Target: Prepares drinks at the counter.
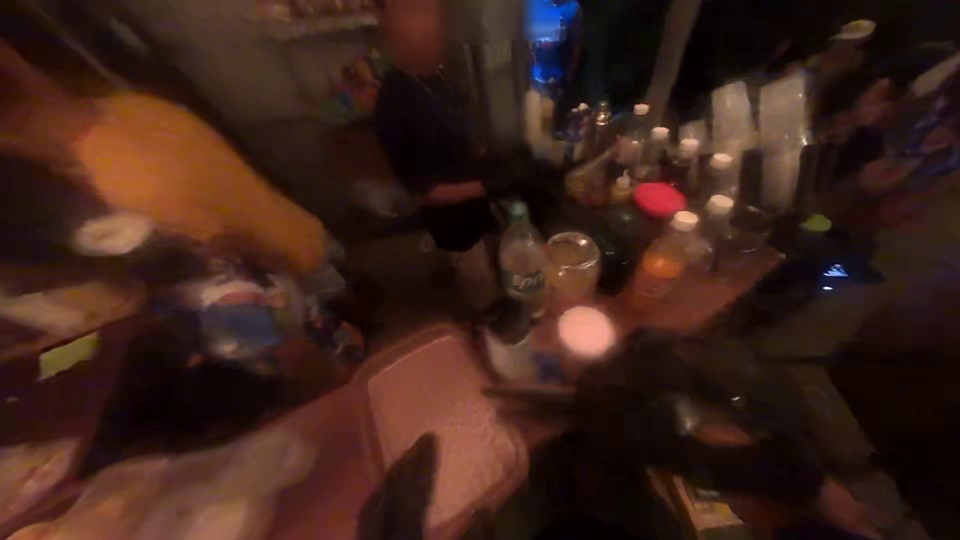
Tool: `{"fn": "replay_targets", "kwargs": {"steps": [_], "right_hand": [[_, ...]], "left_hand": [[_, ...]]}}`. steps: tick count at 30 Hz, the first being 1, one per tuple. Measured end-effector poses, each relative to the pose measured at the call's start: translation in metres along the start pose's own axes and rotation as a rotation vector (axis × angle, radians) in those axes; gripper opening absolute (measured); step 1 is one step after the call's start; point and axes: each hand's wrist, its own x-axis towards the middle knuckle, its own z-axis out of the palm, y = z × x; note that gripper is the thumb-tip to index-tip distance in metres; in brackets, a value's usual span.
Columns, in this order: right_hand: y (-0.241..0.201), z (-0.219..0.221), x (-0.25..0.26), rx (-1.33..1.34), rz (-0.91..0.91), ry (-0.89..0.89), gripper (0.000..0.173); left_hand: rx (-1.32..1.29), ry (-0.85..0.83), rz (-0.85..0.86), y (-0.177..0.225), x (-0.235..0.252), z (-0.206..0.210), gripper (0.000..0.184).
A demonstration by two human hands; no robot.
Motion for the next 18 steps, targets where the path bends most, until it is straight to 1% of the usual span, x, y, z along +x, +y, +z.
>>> {"fn": "replay_targets", "kwargs": {"steps": [1, 2, 3, 4, 5, 7, 9, 11, 12, 14, 16, 17, 18], "right_hand": [[-0.022, 0.031, 0.019, 0.049, 0.049, -0.049, 0.025], [-0.035, 0.061, 0.03, 0.091, 0.072, -0.112, 0.025], [-0.041, 0.091, 0.032, 0.121, 0.098, -0.161, 0.023], [-0.044, 0.12, 0.03, 0.145, 0.122, -0.183, 0.022], [-0.048, 0.149, 0.028, 0.16, 0.145, -0.179, 0.02], [-0.054, 0.204, 0.027, 0.193, 0.189, -0.192, 0.017], [-0.064, 0.252, 0.035, 0.246, 0.235, -0.262, 0.019], [-0.065, 0.292, 0.036, 0.303, 0.236, -0.325, 0.022], [-0.061, 0.309, 0.035, 0.362, 0.208, -0.36, 0.026], [-0.06, 0.343, 0.04, 0.436, 0.177, -0.381, 0.026], [-0.063, 0.371, 0.047, 0.433, 0.163, -0.388, 0.021], [-0.065, 0.383, 0.051, 0.421, 0.168, -0.379, 0.02], [-0.067, 0.392, 0.054, 0.396, 0.173, -0.363, 0.02]], "left_hand": [[0.04, -0.034, 0.04, -0.002, -0.009, -0.001, 0.057], [0.073, -0.049, 0.074, 0.0, -0.016, -0.006, 0.063], [0.116, -0.064, 0.085, 0.004, -0.02, -0.016, 0.063], [0.186, -0.084, 0.069, 0.005, -0.028, -0.03, 0.061], [0.227, -0.088, 0.044, 0.002, -0.036, -0.046, 0.054], [0.204, -0.092, -0.031, -0.01, -0.054, -0.086, 0.04], [0.136, -0.066, -0.116, -0.021, -0.071, -0.125, 0.036], [0.009, 0.026, -0.145, -0.041, -0.091, -0.153, 0.033], [-0.066, 0.074, -0.153, -0.052, -0.102, -0.164, 0.032], [-0.179, 0.142, -0.171, -0.075, -0.123, -0.183, 0.032], [-0.239, 0.163, -0.2, -0.088, -0.132, -0.209, 0.037], [-0.27, 0.159, -0.236, -0.09, -0.132, -0.223, 0.04], [-0.285, 0.17, -0.286, -0.092, -0.131, -0.235, 0.039]]}}
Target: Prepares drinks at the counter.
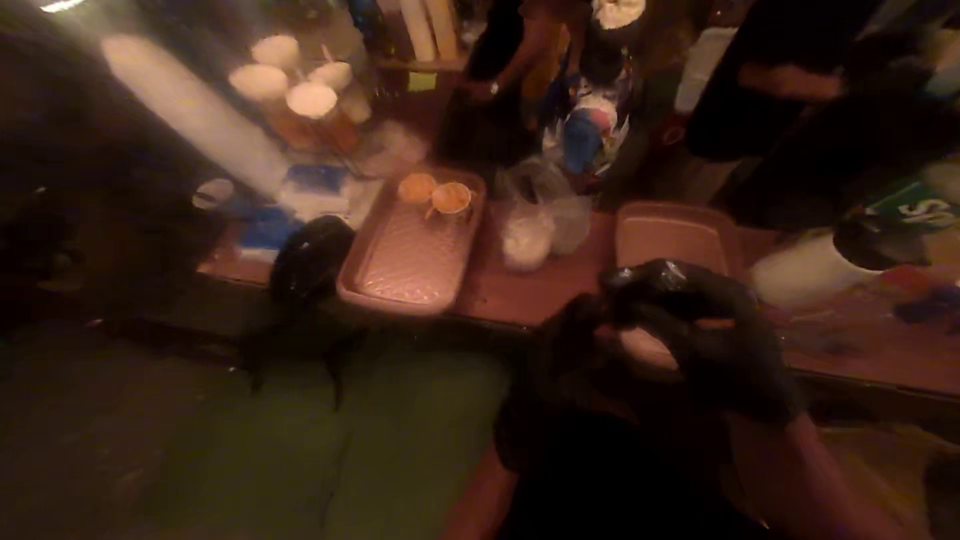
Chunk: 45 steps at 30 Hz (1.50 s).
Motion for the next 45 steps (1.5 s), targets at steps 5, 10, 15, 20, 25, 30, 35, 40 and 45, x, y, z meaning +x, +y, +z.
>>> {"fn": "replay_targets", "kwargs": {"steps": [5, 10, 15, 20, 25, 30, 35, 40, 45], "right_hand": [[0.004, 0.013, 0.025, -0.049, -0.029, 0.102, 0.024], [0.007, 0.0, 0.043, -0.081, -0.111, 0.247, 0.02], [-0.01, -0.006, 0.075, -0.183, -0.116, 0.422, 0.017], [0.019, -0.021, 0.09, -0.168, -0.202, 0.472, 0.021], [0.06, -0.04, 0.101, -0.228, -0.452, 0.438, 0.028], [0.049, -0.016, 0.108, -0.546, -0.262, 0.543, 0.019], [0.051, 0.003, 0.099, -0.66, -0.042, 0.352, 0.027], [0.044, 0.025, 0.089, -0.678, 0.119, 0.335, 0.028], [0.052, 0.041, 0.105, -0.708, 0.031, 0.433, 0.025]], "left_hand": [[0.03, 0.171, -0.134, -0.02, 0.008, -0.047, 0.028], [-0.042, 0.24, -0.134, -0.041, 0.025, -0.077, 0.023], [0.032, 0.358, -0.256, -0.05, 0.053, -0.09, 0.021], [0.127, 0.372, -0.289, -0.066, 0.084, -0.099, 0.022], [0.138, 0.38, -0.267, -0.077, 0.107, -0.106, 0.02], [0.152, 0.248, -0.311, -0.094, 0.152, -0.114, 0.026], [0.333, -0.134, -0.422, -0.103, 0.188, -0.115, 0.055], [0.511, -0.386, -0.344, -0.126, 0.197, -0.113, 0.057], [0.455, -0.307, -0.34, -0.142, 0.198, -0.116, 0.025]]}}
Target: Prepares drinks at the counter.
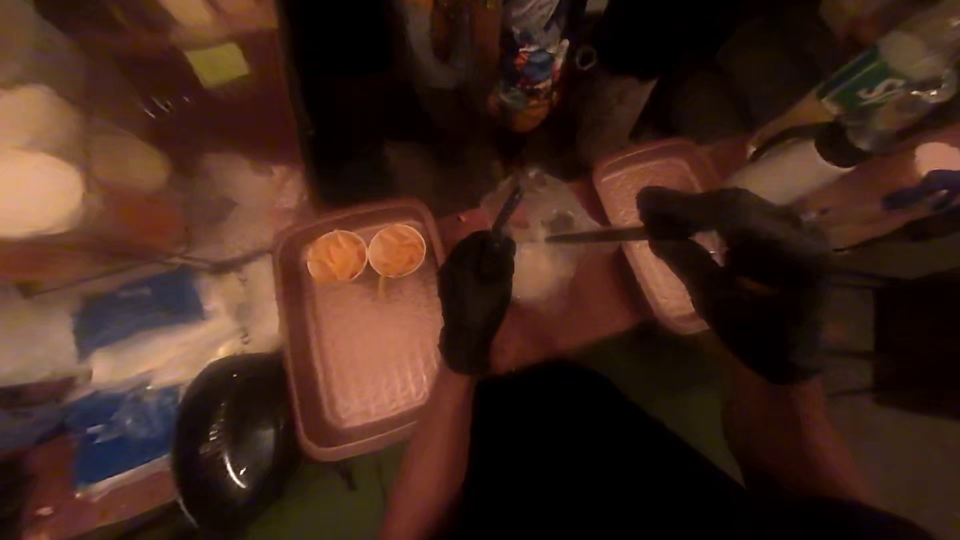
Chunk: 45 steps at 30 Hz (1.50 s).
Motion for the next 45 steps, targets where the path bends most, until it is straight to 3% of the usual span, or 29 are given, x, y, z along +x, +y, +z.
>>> {"fn": "replay_targets", "kwargs": {"steps": [7, 12, 18, 22, 29, 32, 36, 40, 45], "right_hand": [[0.02, 0.042, 0.024, -0.002, -0.053, -0.132, 0.029], [0.025, 0.043, 0.027, -0.117, -0.021, -0.206, 0.029], [0.034, 0.051, 0.039, -0.068, -0.247, -0.107, 0.031], [0.042, 0.064, 0.03, 0.14, -0.218, -0.082, 0.029], [0.042, 0.071, 0.025, 0.295, -0.111, -0.147, 0.024], [0.047, 0.06, 0.027, 0.262, -0.061, -0.152, 0.022], [0.055, 0.054, 0.023, 0.417, 0.001, -0.148, 0.022], [0.059, 0.052, 0.018, 0.47, 0.04, -0.2, 0.022], [0.054, 0.041, 0.017, 0.413, 0.017, -0.262, 0.02]], "left_hand": [[-0.201, 0.111, -0.048, -0.003, 0.008, 0.008, 0.023], [-0.323, 0.155, -0.103, 0.013, -0.003, 0.015, 0.019], [-0.441, 0.226, -0.195, 0.016, 0.001, 0.011, 0.026], [-0.59, 0.258, -0.266, 0.02, -0.001, 0.018, 0.022], [-0.496, 0.331, -0.206, 0.014, -0.005, 0.017, 0.028], [-0.365, 0.275, -0.244, 0.012, -0.014, 0.017, 0.033], [-0.241, 0.214, -0.318, -0.001, -0.029, 0.025, 0.046], [-0.205, 0.251, -0.357, -0.012, -0.046, 0.034, 0.028], [-0.38, 0.293, -0.291, -0.017, -0.054, 0.034, 0.017]]}}
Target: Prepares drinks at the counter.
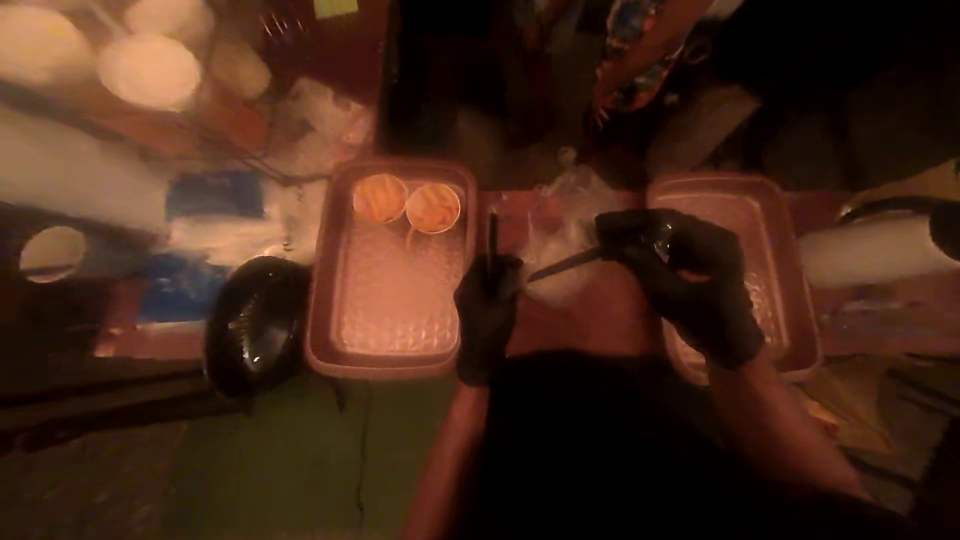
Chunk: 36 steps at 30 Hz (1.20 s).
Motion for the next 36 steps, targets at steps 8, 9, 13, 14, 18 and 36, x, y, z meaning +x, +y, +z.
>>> {"fn": "replay_targets", "kwargs": {"steps": [8, 9, 13, 14, 18, 36], "right_hand": [[-0.009, -0.005, 0.002, -0.075, 0.011, -0.108, 0.025], [-0.012, -0.007, 0.003, -0.11, 0.013, -0.112, 0.024], [-0.02, -0.018, 0.003, -0.202, 0.016, -0.137, 0.024], [-0.021, -0.021, 0.004, -0.215, 0.015, -0.153, 0.023], [-0.025, -0.031, 0.002, -0.255, 0.028, -0.196, 0.025], [-0.035, -0.018, 0.0, -0.672, 0.044, -0.111, 0.026]], "left_hand": [[-0.157, -0.056, -0.069, -0.002, 0.007, -0.001, 0.018], [-0.163, -0.062, -0.068, -0.003, 0.009, -0.002, 0.017], [-0.191, -0.078, -0.071, -0.003, 0.014, -0.003, 0.011], [-0.201, -0.08, -0.092, -0.002, 0.015, -0.003, 0.01], [-0.236, -0.093, -0.127, 0.0, 0.016, -0.003, 0.013], [-0.216, -0.193, -0.147, -0.006, 0.028, -0.002, 0.013]]}}
